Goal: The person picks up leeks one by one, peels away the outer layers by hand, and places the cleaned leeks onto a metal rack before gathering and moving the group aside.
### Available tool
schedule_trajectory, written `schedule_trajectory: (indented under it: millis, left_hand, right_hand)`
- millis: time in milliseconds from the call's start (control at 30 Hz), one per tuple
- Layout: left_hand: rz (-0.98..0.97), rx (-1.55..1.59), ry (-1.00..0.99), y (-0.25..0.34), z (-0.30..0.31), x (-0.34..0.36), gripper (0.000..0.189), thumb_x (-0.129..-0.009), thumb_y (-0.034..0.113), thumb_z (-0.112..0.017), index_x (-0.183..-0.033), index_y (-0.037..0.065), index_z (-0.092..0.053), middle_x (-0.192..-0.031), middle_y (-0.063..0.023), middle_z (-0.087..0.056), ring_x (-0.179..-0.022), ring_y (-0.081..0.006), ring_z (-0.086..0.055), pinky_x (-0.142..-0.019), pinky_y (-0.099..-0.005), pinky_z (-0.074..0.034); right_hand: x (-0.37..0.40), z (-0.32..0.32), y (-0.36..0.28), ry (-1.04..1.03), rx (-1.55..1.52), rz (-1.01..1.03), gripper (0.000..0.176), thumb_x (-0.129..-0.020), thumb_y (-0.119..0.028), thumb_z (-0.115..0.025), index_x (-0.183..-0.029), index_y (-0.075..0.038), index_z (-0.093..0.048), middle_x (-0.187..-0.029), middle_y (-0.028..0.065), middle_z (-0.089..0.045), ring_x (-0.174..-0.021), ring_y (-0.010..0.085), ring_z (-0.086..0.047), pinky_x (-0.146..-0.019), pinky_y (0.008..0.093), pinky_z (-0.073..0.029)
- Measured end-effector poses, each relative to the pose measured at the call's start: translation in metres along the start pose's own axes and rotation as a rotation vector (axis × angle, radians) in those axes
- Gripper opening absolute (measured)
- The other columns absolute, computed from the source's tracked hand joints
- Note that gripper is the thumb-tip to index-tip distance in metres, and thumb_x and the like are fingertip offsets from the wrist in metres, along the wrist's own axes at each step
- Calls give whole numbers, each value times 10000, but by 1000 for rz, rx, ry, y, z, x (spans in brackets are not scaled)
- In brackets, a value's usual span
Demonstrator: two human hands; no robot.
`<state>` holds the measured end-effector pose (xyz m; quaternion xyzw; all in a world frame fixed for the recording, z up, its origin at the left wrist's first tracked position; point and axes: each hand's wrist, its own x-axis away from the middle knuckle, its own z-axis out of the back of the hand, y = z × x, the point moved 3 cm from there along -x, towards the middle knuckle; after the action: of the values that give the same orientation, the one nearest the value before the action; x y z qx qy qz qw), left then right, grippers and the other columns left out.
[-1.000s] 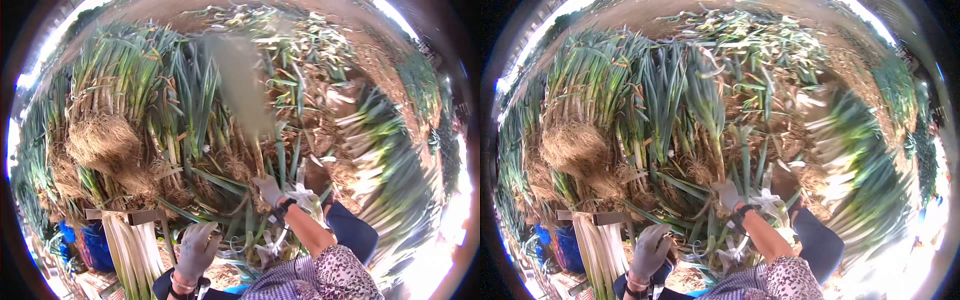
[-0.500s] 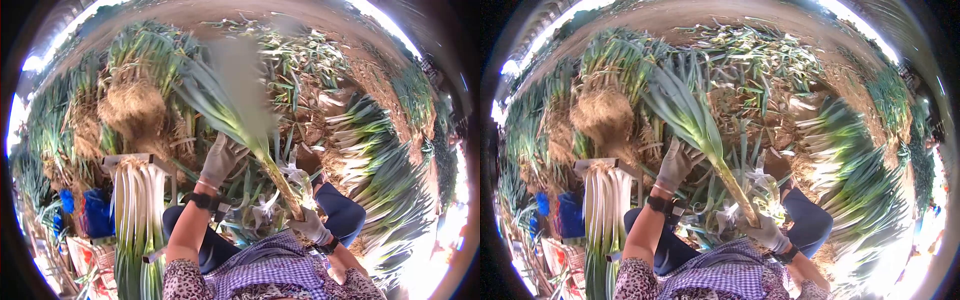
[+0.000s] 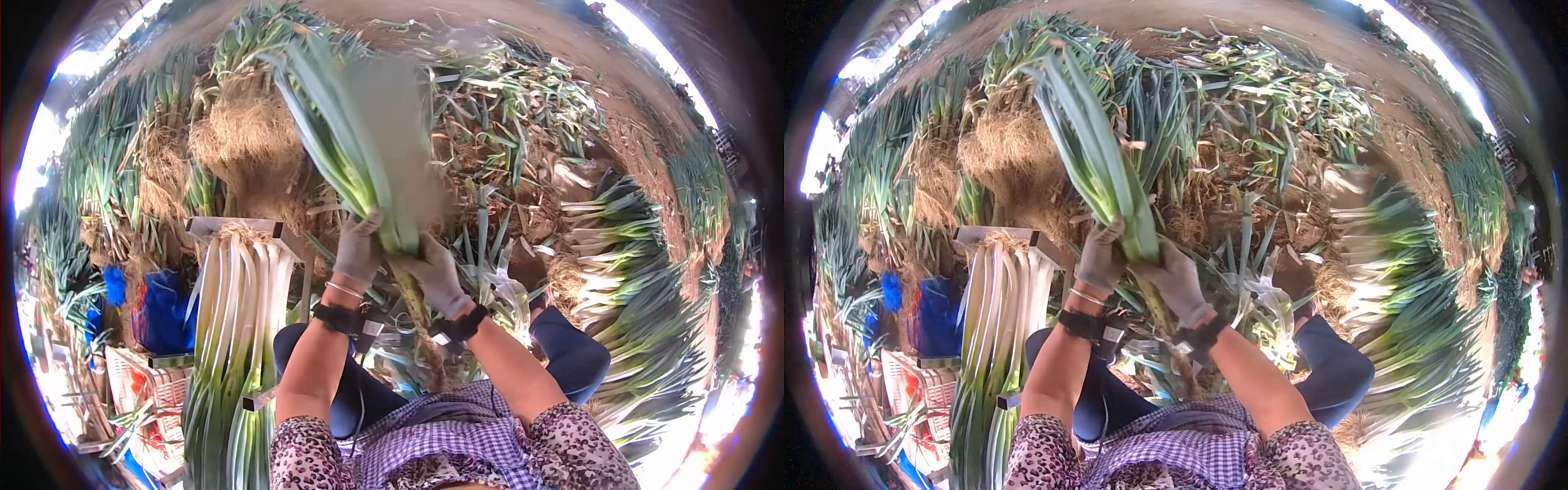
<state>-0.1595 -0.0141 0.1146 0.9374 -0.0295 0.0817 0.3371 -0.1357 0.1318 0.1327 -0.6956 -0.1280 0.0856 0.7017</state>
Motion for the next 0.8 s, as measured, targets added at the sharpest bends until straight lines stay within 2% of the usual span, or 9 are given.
schedule_trajectory:
  millis: [100,167,233,333,433,467,600,700,800]
  left_hand:
    - [-44,-31,-57,6,-29,10,492,-899,204,-660,-1324,44,-472,-1175,-64,-616,-934,-219,-640,-860,-369,-536]
    - [-130,-108,-61,21,-46,13,493,-898,229,-661,-1308,31,-472,-1140,-68,-624,-938,-226,-646,-843,-359,-547]
    - [-248,-215,-130,40,-48,6,490,-899,249,-660,-1293,25,-473,-1124,-77,-626,-964,-232,-652,-833,-354,-555]
    - [-248,-214,-315,51,-64,11,526,-885,299,-678,-1289,28,-477,-1057,-78,-609,-1047,-260,-617,-889,-400,-526]
    - [-115,-5,-578,37,-69,13,637,-869,346,-689,-1357,38,-421,-1094,-85,-567,-1034,-249,-574,-956,-456,-479]
    - [-45,-8,-573,31,-69,13,660,-874,358,-680,-1379,41,-398,-1113,-88,-557,-1021,-245,-570,-966,-463,-473]
    - [55,191,-429,47,-63,26,649,-925,327,-599,-1438,34,-329,-1271,-145,-517,-1134,-245,-544,-1020,-446,-443]
    - [-36,-139,-201,58,-69,29,554,-908,177,-602,-1385,-16,-397,-1234,-169,-575,-1087,-258,-604,-945,-401,-504]
    - [-77,-173,-63,40,-34,17,460,-883,113,-596,-1303,-34,-478,-1092,-145,-642,-935,-256,-661,-854,-374,-550]
  right_hand:
    - [29,23,8,83,-330,-304,391,-835,-100,-690,-1190,11,-570,-954,41,-660,-848,165,-616,-769,294,-494]
    - [59,66,92,99,-212,-350,449,-848,-184,-698,-1227,15,-564,-956,73,-676,-835,200,-640,-807,305,-500]
    - [103,104,123,-64,448,-455,547,-835,-303,-724,-1237,29,-561,-1005,138,-680,-921,247,-653,-866,346,-496]
    - [102,118,102,-77,689,-134,675,-797,-378,-747,-1276,43,-525,-1147,203,-635,-1077,278,-615,-937,362,-466]
    - [53,57,17,-269,226,-27,700,-828,-280,-722,-1387,13,-418,-1301,210,-537,-1207,274,-531,-995,347,-428]
    - [44,41,11,-379,-26,-62,679,-827,-252,-721,-1386,-8,-423,-1258,205,-564,-1195,288,-538,-984,352,-434]
    - [35,16,-5,-165,712,274,626,-767,-189,-748,-1311,-31,-480,-1003,185,-622,-977,353,-601,-848,369,-475]
    - [39,12,10,30,923,350,542,-768,-206,-751,-1228,-14,-537,-990,164,-636,-893,306,-623,-797,357,-480]
    - [16,10,18,-78,321,105,504,-750,-204,-758,-1177,-9,-574,-1019,139,-639,-891,229,-626,-789,340,-481]
